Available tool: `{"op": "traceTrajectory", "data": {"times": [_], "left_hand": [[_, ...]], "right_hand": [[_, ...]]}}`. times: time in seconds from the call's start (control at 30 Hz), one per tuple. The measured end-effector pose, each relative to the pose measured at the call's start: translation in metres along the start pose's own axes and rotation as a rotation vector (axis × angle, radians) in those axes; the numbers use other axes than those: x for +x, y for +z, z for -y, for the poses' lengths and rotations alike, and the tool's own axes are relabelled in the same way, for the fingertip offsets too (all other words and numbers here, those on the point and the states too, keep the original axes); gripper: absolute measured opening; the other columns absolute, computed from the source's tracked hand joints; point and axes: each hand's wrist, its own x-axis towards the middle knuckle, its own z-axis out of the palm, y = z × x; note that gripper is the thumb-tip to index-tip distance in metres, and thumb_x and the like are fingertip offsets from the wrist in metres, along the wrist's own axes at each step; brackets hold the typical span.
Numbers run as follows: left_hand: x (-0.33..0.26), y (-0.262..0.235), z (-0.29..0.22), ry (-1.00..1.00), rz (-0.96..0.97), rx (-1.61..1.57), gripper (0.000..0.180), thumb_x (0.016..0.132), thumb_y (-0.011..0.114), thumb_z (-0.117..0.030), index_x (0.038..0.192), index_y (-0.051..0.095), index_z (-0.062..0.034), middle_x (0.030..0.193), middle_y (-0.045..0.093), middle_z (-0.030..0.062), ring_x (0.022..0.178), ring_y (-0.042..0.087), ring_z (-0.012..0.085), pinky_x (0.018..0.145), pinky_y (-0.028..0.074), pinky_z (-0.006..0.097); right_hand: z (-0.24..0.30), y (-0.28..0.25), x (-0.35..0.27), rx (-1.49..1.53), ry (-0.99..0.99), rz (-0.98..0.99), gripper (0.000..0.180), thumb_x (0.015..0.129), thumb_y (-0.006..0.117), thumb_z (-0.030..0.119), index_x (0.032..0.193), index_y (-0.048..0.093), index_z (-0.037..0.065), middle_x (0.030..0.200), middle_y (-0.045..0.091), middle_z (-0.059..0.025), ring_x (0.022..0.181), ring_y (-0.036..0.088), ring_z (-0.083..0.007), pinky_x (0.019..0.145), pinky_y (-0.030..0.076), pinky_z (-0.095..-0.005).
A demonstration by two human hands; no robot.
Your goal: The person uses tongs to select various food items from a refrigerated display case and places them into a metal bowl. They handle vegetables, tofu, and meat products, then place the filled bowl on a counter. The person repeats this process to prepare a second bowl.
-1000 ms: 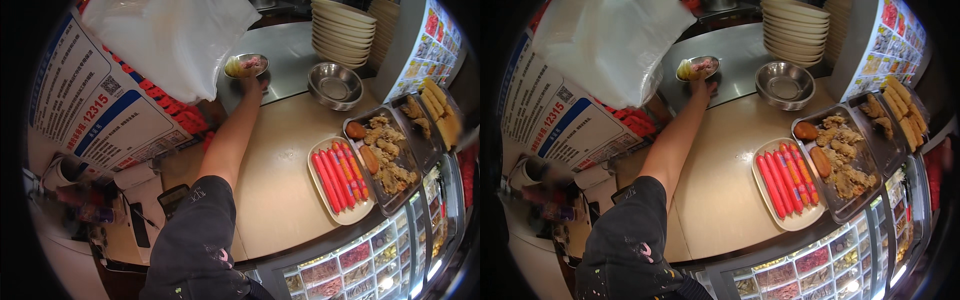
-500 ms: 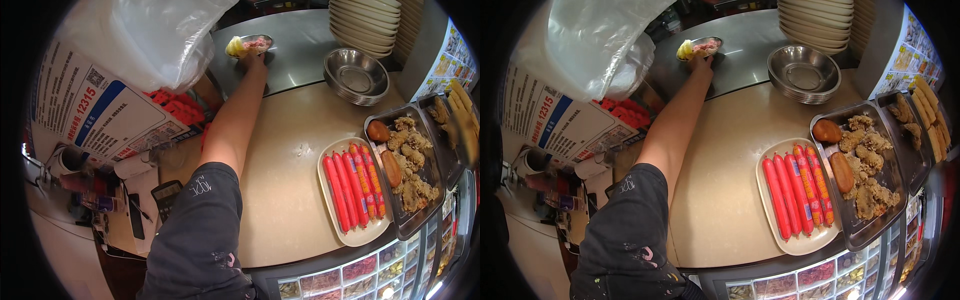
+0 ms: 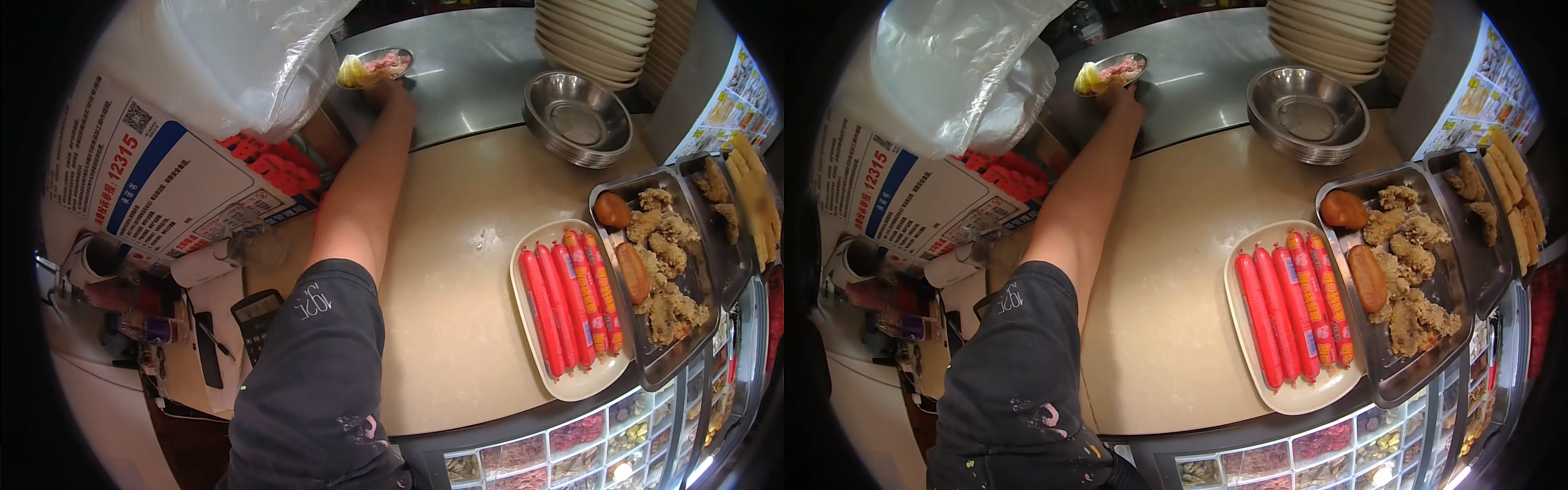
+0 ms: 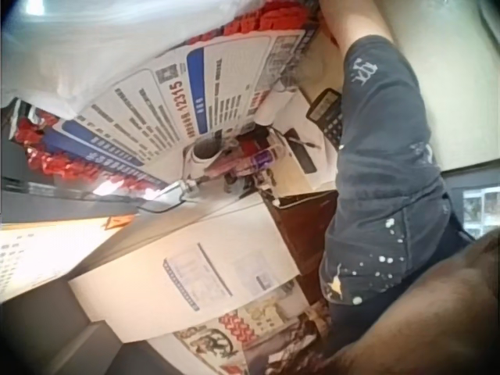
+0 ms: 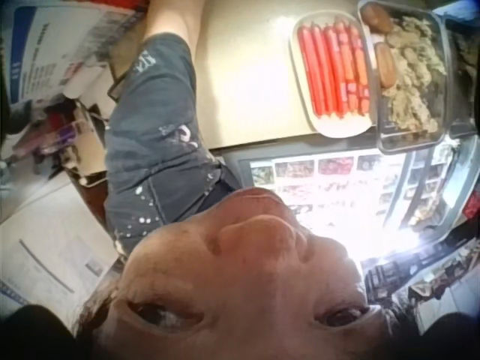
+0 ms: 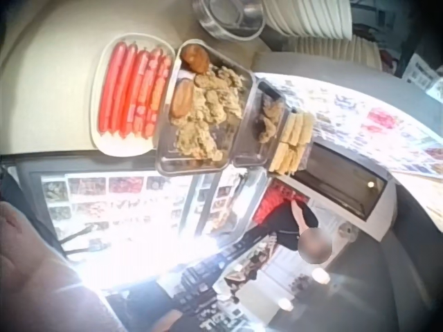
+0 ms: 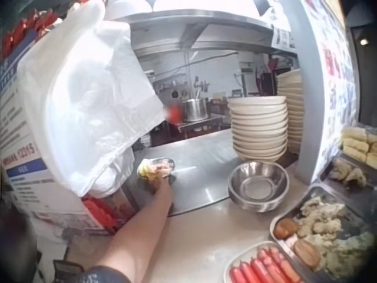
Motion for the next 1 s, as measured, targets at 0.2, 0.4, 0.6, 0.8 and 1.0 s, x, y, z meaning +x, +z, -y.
{"op": "traceTrajectory", "data": {"times": [0.2,0.4,0.6,0.8,1.0], "left_hand": [[0.031,-0.004,0.001,-0.009,-0.13,-0.178,0.037,0.081,0.046,-0.005,0.118,0.043,0.0004,0.113,0.047,0.0139,0.088,0.056,0.0225,0.072,0.052,0.027],[0.004,0.006,0.004,0.018,-0.172,-0.08,0.029,0.081,0.049,-0.006,0.108,0.053,0.0012,0.098,0.058,0.0146,0.074,0.062,0.0203,0.06,0.053,0.024],[0.018,-0.001,0.008,-0.056,-0.018,0.078,0.033,0.081,0.044,-0.007,0.113,0.047,0.0014,0.092,0.058,0.0153,0.067,0.061,0.0208,0.053,0.052,0.026],[-0.026,0.019,0.014,-0.103,0.16,0.186,0.052,0.079,0.041,-0.009,0.129,0.026,-0.0117,0.103,0.051,0.0175,0.061,0.059,0.0217,0.042,0.05,0.03],[-0.009,0.008,-0.013,0.061,-0.01,0.259,0.056,0.08,0.042,-0.01,0.133,0.023,-0.0196,0.11,0.049,0.0157,0.058,0.058,0.024,0.042,0.049,0.03]], "right_hand": [[-0.002,-0.002,0.003,-0.018,-0.014,-0.008,0.029,0.064,0.071,0.028,0.072,0.049,0.009,0.063,0.049,-0.0025,0.055,0.049,-0.0182,0.051,0.041,-0.0325],[-0.001,0.0,0.003,-0.053,0.007,-0.05,0.029,0.064,0.071,0.027,0.072,0.05,0.009,0.063,0.049,-0.0023,0.054,0.049,-0.0177,0.05,0.041,-0.0321],[-0.002,-0.002,0.003,-0.065,0.009,-0.063,0.028,0.065,0.07,0.027,0.072,0.05,0.009,0.063,0.05,-0.0022,0.054,0.049,-0.0173,0.05,0.041,-0.0316],[-0.006,-0.005,-0.003,-0.053,0.025,-0.075,0.028,0.065,0.07,0.026,0.073,0.05,0.009,0.062,0.05,-0.0023,0.054,0.048,-0.017,0.049,0.041,-0.0313],[-0.015,-0.014,-0.014,-0.029,0.027,-0.06,0.027,0.066,0.07,0.025,0.073,0.05,0.008,0.062,0.05,-0.0024,0.053,0.048,-0.0168,0.049,0.041,-0.031]]}}
